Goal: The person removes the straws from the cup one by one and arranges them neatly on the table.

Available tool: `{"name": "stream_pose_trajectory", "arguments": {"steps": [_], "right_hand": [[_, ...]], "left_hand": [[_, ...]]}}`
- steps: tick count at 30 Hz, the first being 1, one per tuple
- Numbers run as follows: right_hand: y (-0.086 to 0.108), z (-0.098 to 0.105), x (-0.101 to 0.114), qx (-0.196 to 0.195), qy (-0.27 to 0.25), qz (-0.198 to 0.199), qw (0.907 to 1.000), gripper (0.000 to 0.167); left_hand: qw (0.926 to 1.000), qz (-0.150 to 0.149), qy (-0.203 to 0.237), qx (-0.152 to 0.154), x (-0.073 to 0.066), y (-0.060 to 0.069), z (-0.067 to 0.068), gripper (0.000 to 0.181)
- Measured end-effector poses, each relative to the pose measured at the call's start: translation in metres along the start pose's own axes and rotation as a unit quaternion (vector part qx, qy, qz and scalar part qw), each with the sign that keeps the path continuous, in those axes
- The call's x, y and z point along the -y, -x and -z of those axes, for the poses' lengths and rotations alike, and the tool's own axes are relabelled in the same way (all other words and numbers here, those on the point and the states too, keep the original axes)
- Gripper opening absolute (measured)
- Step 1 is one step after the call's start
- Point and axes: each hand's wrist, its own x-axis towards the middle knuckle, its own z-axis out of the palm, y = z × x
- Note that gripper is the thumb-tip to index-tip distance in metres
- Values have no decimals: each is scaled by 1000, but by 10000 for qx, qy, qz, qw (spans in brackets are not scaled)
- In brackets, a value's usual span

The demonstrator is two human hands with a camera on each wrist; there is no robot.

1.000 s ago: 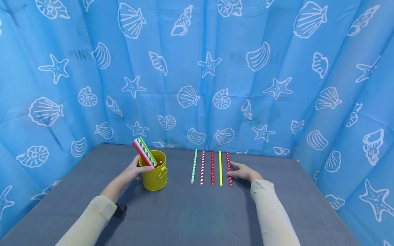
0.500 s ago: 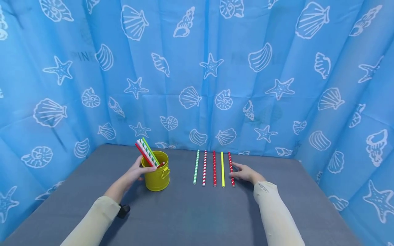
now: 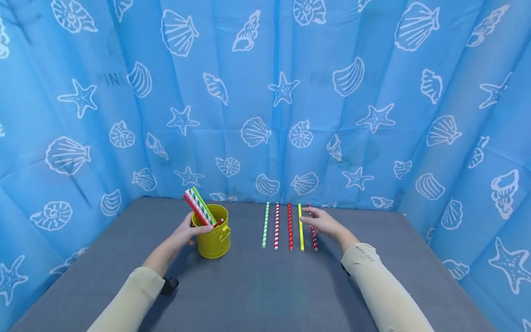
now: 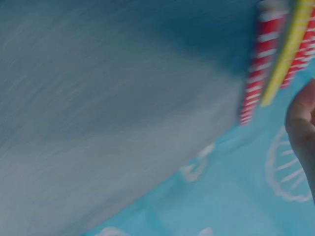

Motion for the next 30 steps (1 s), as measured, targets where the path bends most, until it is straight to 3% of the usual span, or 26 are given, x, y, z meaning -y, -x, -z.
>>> {"name": "stream_pose_trajectory", "arguments": {"steps": [6, 17, 25, 30], "right_hand": [[-13, -26, 29, -52, -1270, 423, 9910, 59], [-35, -76, 69, -12, -2157, 1111, 9701, 49], [-54, -120, 107, 200, -2322, 1240, 9645, 42], [-67, -142, 124, 240, -1903, 1376, 9717, 38]], "left_hand": [[9998, -55, -132, 103, 1, 0, 3, 88], [9993, -263, -195, 164, 1, 2, 4, 86], [9986, -404, -330, 54, 2, -1, 4, 85], [9969, -559, -557, 26, 6, -3, 6, 84]]}}
